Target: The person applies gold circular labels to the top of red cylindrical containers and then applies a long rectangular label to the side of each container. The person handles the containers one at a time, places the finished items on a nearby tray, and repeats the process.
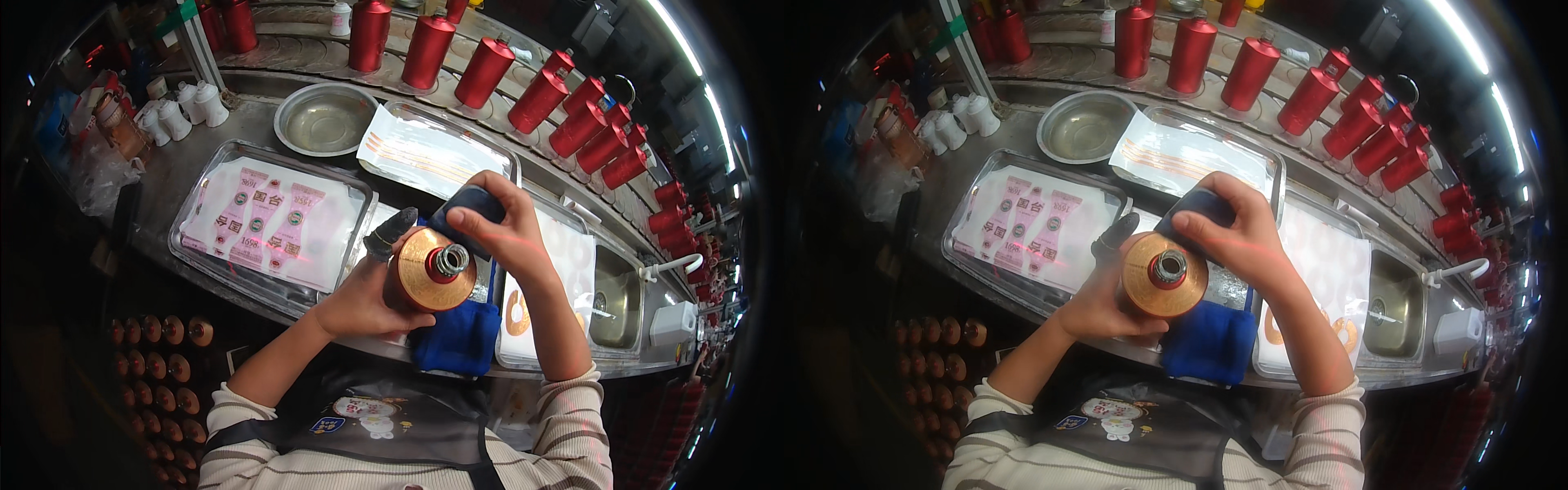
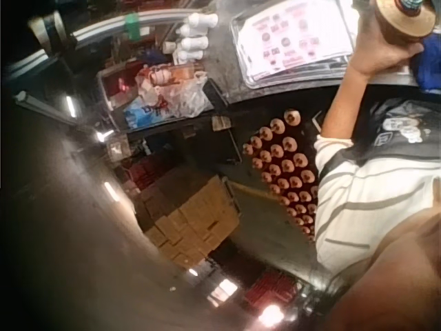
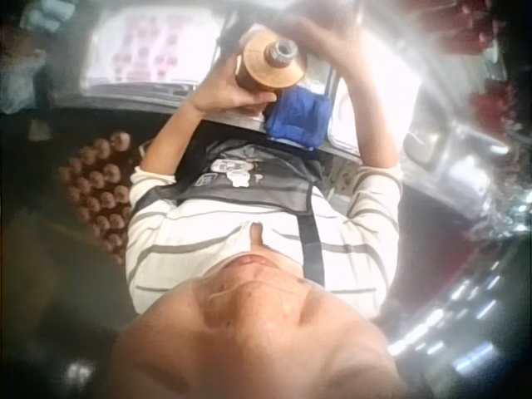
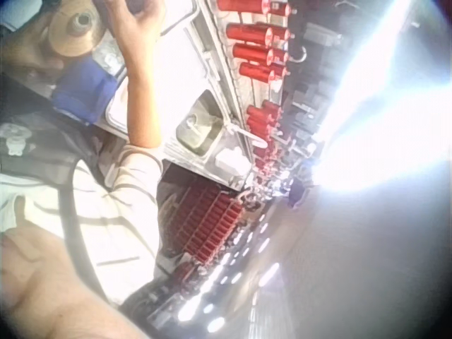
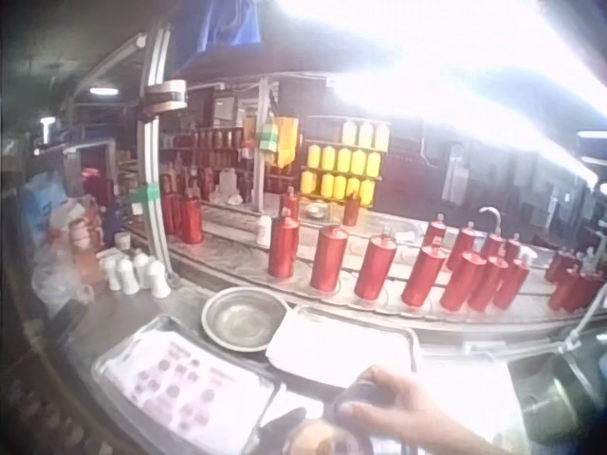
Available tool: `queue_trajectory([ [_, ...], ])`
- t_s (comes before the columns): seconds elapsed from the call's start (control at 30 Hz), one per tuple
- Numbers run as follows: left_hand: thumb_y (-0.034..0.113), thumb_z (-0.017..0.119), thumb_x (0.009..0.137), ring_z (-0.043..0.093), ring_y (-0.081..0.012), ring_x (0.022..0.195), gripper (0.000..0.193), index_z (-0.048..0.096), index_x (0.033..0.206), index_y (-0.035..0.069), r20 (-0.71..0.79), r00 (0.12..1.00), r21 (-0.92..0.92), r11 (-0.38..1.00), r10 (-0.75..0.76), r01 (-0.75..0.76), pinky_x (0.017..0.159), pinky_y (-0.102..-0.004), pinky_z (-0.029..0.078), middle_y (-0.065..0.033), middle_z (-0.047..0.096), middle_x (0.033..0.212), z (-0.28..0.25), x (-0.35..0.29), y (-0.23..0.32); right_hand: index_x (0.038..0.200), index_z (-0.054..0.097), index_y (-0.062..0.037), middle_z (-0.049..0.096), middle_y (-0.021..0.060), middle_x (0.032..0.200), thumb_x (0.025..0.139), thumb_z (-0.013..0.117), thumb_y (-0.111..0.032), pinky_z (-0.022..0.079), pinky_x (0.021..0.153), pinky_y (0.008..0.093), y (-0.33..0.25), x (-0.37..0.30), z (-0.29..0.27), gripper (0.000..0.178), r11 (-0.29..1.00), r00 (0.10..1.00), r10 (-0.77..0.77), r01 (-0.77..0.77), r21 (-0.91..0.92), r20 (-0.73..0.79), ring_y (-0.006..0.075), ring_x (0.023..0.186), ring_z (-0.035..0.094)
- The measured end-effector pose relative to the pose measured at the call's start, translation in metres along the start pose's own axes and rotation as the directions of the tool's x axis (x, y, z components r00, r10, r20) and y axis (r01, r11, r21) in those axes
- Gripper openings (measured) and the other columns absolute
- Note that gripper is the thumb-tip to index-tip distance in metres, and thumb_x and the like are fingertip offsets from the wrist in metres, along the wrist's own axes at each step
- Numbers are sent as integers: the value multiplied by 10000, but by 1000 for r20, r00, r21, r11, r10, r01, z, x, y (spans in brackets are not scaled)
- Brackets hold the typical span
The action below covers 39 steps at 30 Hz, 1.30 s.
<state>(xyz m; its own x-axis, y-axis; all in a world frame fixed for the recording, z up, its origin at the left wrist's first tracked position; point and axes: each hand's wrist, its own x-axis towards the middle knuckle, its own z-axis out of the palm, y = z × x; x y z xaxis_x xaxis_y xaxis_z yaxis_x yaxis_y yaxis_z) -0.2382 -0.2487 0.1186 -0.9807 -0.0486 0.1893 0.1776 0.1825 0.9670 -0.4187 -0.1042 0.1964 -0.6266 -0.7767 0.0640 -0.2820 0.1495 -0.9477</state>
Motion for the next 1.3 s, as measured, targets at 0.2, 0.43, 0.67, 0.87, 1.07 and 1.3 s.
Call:
queue_trajectory([
  [0.2,291,970,656,539,-318,1303,1017,400,1464,54,-305,931,213,967,201,-139,1095,-414,442,-160,511,1403,23,-9,-10,1055,667,-22,679,42,938,850,781,-99,509,791,232,8,-23,-16,248,954,975,58,9,298,-215,93,864,643],
  [0.43,228,936,701,525,-357,1286,892,452,1429,54,-417,858,197,951,300,-237,1078,-425,454,-192,450,1419,40,-14,-13,1162,709,3,717,33,947,919,734,-132,450,646,196,7,-60,8,279,979,965,-143,171,115,-221,37,702,563],
  [0.67,262,832,843,477,-442,1337,551,599,1335,171,-421,785,307,886,455,-348,1110,-478,414,-250,376,1489,54,-18,-25,1301,664,-12,738,149,990,872,714,-6,442,553,275,24,-120,51,432,844,873,-459,371,-387,-164,157,548,540],
  [0.87,365,915,726,504,-383,1317,1041,318,1503,9,-430,843,334,925,322,-183,1093,-453,428,-227,420,1469,47,-13,-27,1293,679,-62,715,63,868,817,748,-39,433,520,314,12,-124,57,483,559,759,-645,547,-623,89,194,522,560],
  [1.07,245,944,702,640,-308,1159,952,363,1427,36,-375,880,350,924,292,-157,976,-421,520,-171,591,1304,46,-8,-6,1304,683,-94,612,16,731,759,729,-18,400,489,310,22,-124,64,553,477,717,-646,647,-595,262,171,502,525],
  [1.3,305,964,602,590,-339,1231,1016,436,1436,67,-297,937,302,949,182,-89,1066,-423,471,-170,559,1336,22,-1,2,1431,548,1,726,175,1142,849,809,-177,482,572,284,27,-117,21,662,931,961,-271,245,-271,-60,163,575,594],
])
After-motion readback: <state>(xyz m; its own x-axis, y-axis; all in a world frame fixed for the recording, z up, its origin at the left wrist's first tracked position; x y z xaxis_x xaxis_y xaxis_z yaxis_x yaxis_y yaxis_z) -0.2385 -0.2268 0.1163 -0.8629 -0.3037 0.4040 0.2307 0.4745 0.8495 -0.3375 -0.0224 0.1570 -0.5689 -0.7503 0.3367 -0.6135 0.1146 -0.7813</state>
